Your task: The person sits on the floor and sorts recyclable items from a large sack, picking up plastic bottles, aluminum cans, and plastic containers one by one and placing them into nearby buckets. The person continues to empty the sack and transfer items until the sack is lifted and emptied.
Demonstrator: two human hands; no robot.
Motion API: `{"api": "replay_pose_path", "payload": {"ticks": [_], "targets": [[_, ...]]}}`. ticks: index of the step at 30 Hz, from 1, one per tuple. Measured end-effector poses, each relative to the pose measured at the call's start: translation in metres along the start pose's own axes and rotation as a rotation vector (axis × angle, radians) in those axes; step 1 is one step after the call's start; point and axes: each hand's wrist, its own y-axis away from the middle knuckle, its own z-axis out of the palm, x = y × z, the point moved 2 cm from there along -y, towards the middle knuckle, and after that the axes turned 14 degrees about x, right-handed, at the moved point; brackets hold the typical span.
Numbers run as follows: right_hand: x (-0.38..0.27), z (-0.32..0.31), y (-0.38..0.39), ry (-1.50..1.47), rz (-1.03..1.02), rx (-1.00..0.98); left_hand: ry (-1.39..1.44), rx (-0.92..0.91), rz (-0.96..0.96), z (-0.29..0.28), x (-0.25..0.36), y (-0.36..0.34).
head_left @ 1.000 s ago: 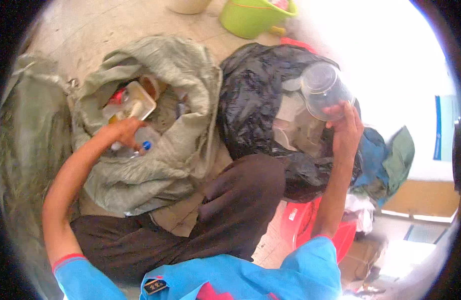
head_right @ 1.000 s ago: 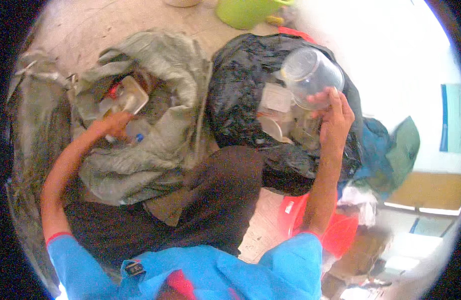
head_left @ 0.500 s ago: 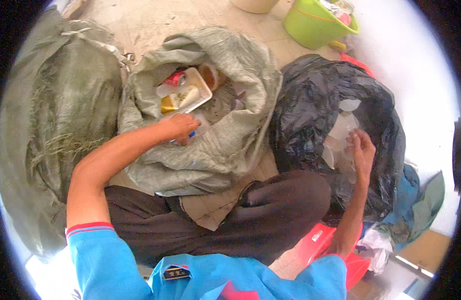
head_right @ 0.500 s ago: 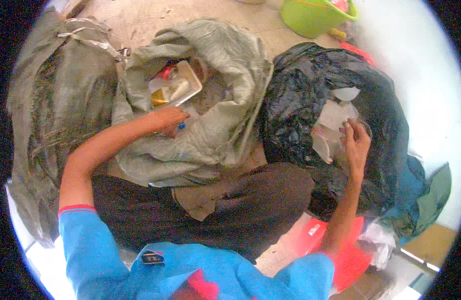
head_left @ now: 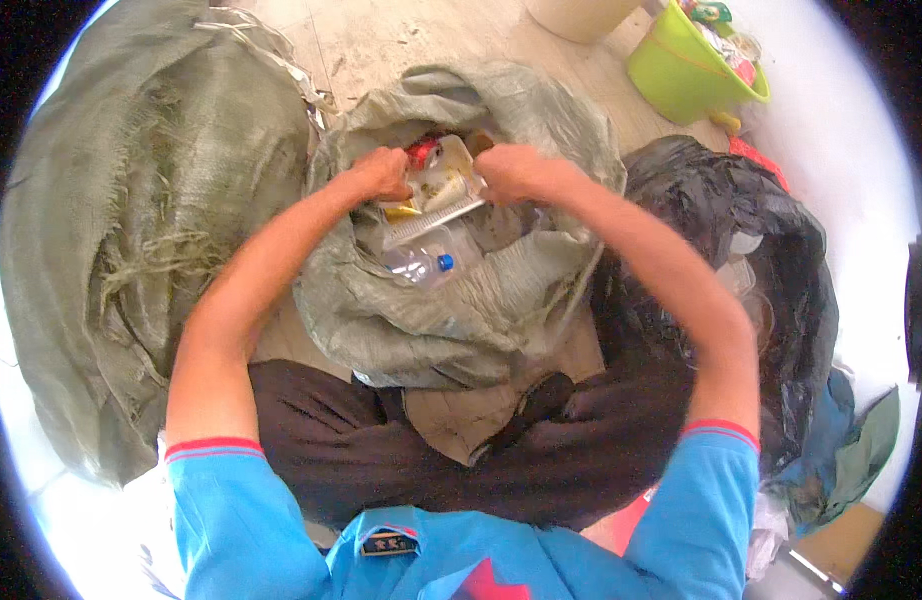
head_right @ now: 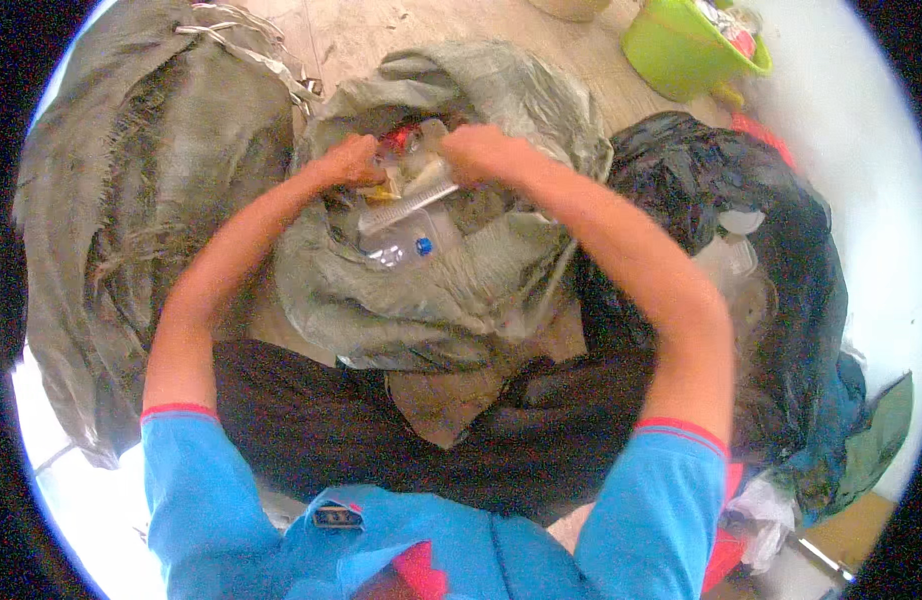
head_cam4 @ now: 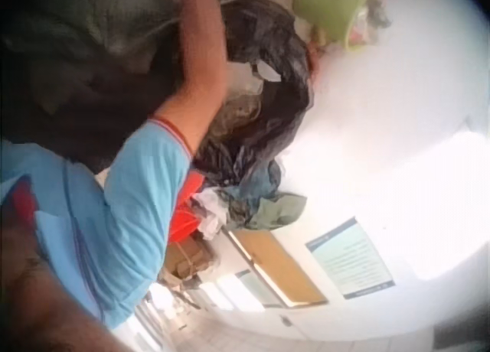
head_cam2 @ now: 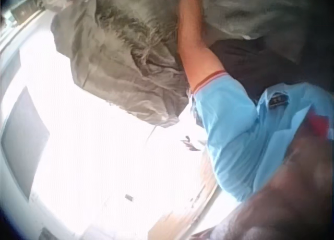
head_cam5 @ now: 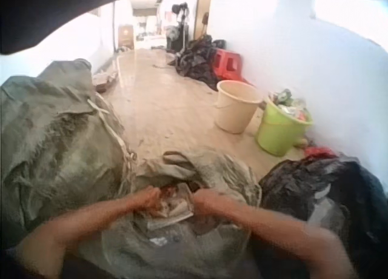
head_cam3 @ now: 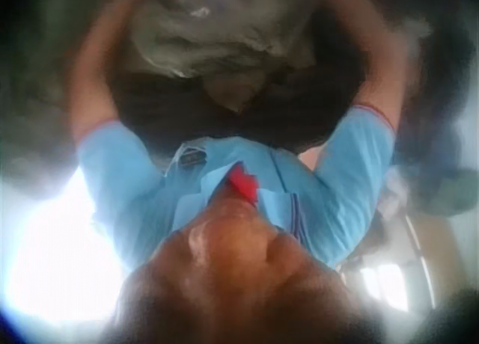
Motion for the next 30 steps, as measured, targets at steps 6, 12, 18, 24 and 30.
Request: {"api": "replay_pose_path", "payload": {"ticks": [6, 12, 18, 24, 30], "targets": [[-0.019, 0.072, -0.069, 0.051, -0.025, 0.44, -0.228, 0.057, 0.041, -0.006, -0.018, 0.002], [-0.029, 0.072, -0.109, -0.153, 0.159, 0.249, -0.312, 0.226, -0.006, -0.013, -0.042, 0.007], [-0.016, 0.099, -0.107, -0.078, 0.161, 0.306, -0.134, 0.337, -0.027, -0.019, -0.041, 0.009], [0.011, 0.114, -0.099, -0.09, 0.179, 0.196, 0.871, 0.097, -0.294, -0.04, -0.01, -0.019], [0.007, 0.121, -0.092, -0.14, 0.189, 0.11, 0.9, 0.23, -0.056, -0.133, 0.068, 0.003]]}}
